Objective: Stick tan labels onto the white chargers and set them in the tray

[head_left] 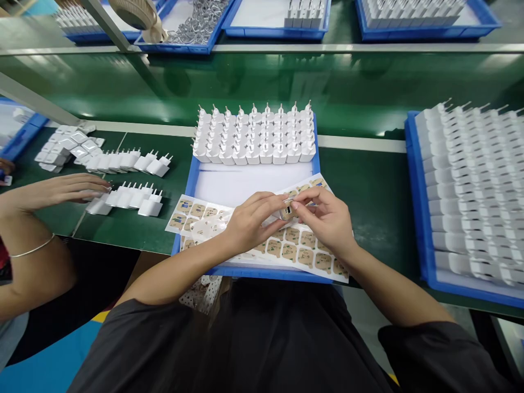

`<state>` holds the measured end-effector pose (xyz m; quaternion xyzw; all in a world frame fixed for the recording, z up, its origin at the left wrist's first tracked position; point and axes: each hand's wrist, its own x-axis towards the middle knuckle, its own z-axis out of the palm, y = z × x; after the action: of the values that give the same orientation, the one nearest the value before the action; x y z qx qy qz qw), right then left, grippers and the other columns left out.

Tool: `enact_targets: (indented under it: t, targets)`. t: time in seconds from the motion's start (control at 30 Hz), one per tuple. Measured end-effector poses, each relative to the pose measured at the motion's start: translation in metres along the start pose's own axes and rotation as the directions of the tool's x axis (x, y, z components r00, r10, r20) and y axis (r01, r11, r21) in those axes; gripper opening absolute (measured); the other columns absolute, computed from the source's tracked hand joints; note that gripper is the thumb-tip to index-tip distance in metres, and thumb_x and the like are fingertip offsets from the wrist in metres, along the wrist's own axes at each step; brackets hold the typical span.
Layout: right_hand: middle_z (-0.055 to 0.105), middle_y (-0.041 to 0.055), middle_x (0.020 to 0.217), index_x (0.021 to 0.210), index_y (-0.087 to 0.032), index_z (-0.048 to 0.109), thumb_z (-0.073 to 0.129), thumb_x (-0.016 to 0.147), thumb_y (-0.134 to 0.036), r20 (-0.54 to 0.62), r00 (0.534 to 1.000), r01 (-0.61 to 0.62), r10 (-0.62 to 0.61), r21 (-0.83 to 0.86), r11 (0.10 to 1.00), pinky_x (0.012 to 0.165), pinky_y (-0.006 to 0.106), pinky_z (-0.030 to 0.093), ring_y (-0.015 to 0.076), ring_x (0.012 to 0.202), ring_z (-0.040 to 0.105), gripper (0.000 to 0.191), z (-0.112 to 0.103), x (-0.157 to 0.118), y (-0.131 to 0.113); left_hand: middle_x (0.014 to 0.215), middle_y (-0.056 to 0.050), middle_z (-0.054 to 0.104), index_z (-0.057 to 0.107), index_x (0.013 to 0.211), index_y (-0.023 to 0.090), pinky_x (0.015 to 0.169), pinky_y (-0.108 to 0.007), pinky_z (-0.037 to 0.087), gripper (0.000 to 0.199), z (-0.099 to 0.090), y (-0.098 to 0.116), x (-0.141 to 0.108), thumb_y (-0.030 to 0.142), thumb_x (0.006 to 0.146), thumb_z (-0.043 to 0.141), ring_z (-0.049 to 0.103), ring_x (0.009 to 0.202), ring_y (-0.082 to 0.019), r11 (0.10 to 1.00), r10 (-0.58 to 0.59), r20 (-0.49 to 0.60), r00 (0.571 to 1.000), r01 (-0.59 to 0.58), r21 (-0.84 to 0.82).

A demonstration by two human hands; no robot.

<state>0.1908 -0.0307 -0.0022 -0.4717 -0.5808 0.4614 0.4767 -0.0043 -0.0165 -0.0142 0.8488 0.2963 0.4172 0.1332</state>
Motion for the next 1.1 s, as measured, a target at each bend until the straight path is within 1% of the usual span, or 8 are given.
enact_targets:
  t: [0.23, 0.4, 0.53, 0.63, 0.73, 0.83, 0.97, 1.1]
  targets:
    - [0.064, 0.0031, 0.082, 0.09, -0.024, 0.067, 0.066, 0.088, -0.029, -0.022, 0.993, 0.113, -0.119, -0.187, 0.976, 0.061, 0.031, 0.056, 0.0179, 0.076, 0.061, 0.006, 0.0, 0.0, -0.005, 0.115, -0.01, 0.072, 0.06, 0.111, 0.02, 0.085, -0.035, 0.059, 0.027, 0.0, 0.001, 0.001, 0.021, 0.086, 0.07, 0.066, 0.101, -0.02, 1.0, -0.002, 0.008, 1.0, 0.002, 0.018]
    - [0.064, 0.0039, 0.087, 0.1, -0.025, 0.067, 0.066, 0.088, -0.032, -0.039, 0.993, 0.101, -0.114, -0.245, 0.964, 0.057, 0.028, 0.055, 0.0183, 0.08, 0.061, 0.014, 0.0, 0.0, -0.002, 0.114, -0.01, 0.072, 0.058, 0.115, 0.02, 0.083, -0.034, 0.06, 0.032, 0.001, 0.002, 0.002, 0.022, 0.086, 0.07, 0.067, 0.1, -0.018, 0.999, -0.029, -0.014, 0.999, 0.029, -0.031]
    - [0.057, 0.0032, 0.09, 0.104, -0.024, 0.065, 0.07, 0.085, -0.034, -0.001, 1.0, -0.001, 0.001, -0.097, 0.995, 0.052, 0.024, 0.056, 0.0166, 0.079, 0.061, 0.022, -0.003, 0.005, -0.002, 0.114, -0.01, 0.072, 0.059, 0.116, 0.02, 0.086, -0.034, 0.059, 0.034, -0.001, 0.004, 0.004, 0.02, 0.085, 0.071, 0.067, 0.101, -0.018, 0.994, -0.066, -0.044, 0.997, 0.062, -0.085]
    - [0.051, 0.0016, 0.092, 0.108, -0.023, 0.063, 0.073, 0.083, -0.035, 0.184, 0.975, -0.148, 0.122, 0.135, 0.98, 0.053, 0.025, 0.06, 0.0145, 0.076, 0.061, 0.03, -0.007, 0.01, -0.002, 0.114, -0.011, 0.072, 0.06, 0.118, 0.019, 0.09, -0.035, 0.058, 0.035, -0.004, 0.004, 0.005, 0.02, 0.084, 0.072, 0.067, 0.104, -0.019, 0.992, -0.086, -0.061, 0.994, 0.08, -0.102]
    - [0.047, 0.0011, 0.096, 0.112, -0.026, 0.059, 0.077, 0.079, -0.033, 0.299, 0.946, -0.207, 0.124, 0.265, 0.942, 0.054, 0.026, 0.062, 0.0159, 0.084, 0.059, 0.038, -0.006, 0.012, 0.001, 0.113, -0.01, 0.071, 0.06, 0.12, 0.02, 0.09, -0.035, 0.058, 0.036, -0.005, 0.003, 0.005, 0.023, 0.086, 0.071, 0.067, 0.105, -0.019, 0.99, -0.118, -0.073, 0.99, 0.111, -0.091]
    - [0.043, -0.0007, 0.095, 0.112, -0.028, 0.056, 0.08, 0.075, -0.032, 0.287, 0.949, -0.215, 0.129, 0.294, 0.931, 0.051, 0.025, 0.061, 0.0155, 0.083, 0.057, 0.044, 0.0, 0.008, 0.006, 0.112, -0.01, 0.072, 0.06, 0.118, 0.02, 0.091, -0.036, 0.058, 0.035, -0.003, 0.002, 0.004, 0.022, 0.085, 0.071, 0.066, 0.106, -0.02, 0.992, -0.107, -0.083, 0.991, 0.101, -0.08]
    - [0.04, -0.0036, 0.089, 0.102, -0.027, 0.051, 0.086, 0.069, -0.029, 0.177, 0.972, -0.195, 0.153, 0.25, 0.949, 0.045, 0.02, 0.055, 0.0101, 0.068, 0.051, 0.048, 0.011, 0.001, 0.011, 0.112, -0.011, 0.071, 0.056, 0.117, 0.02, 0.091, -0.039, 0.055, 0.034, 0.006, 0.001, 0.002, 0.016, 0.085, 0.069, 0.066, 0.106, -0.021, 0.997, -0.025, -0.081, 0.996, 0.018, -0.081]
    - [0.04, -0.0041, 0.085, 0.095, -0.026, 0.051, 0.078, 0.078, -0.033, 0.115, 0.985, -0.158, 0.127, 0.32, 0.934, 0.044, 0.021, 0.053, 0.0083, 0.06, 0.05, 0.033, 0.016, -0.005, 0.013, 0.109, -0.011, 0.07, 0.053, 0.114, 0.019, 0.086, -0.037, 0.055, 0.035, 0.01, 0.003, 0.001, 0.015, 0.084, 0.07, 0.066, 0.102, -0.02, 0.998, 0.047, -0.103, 0.994, -0.051, -0.04]
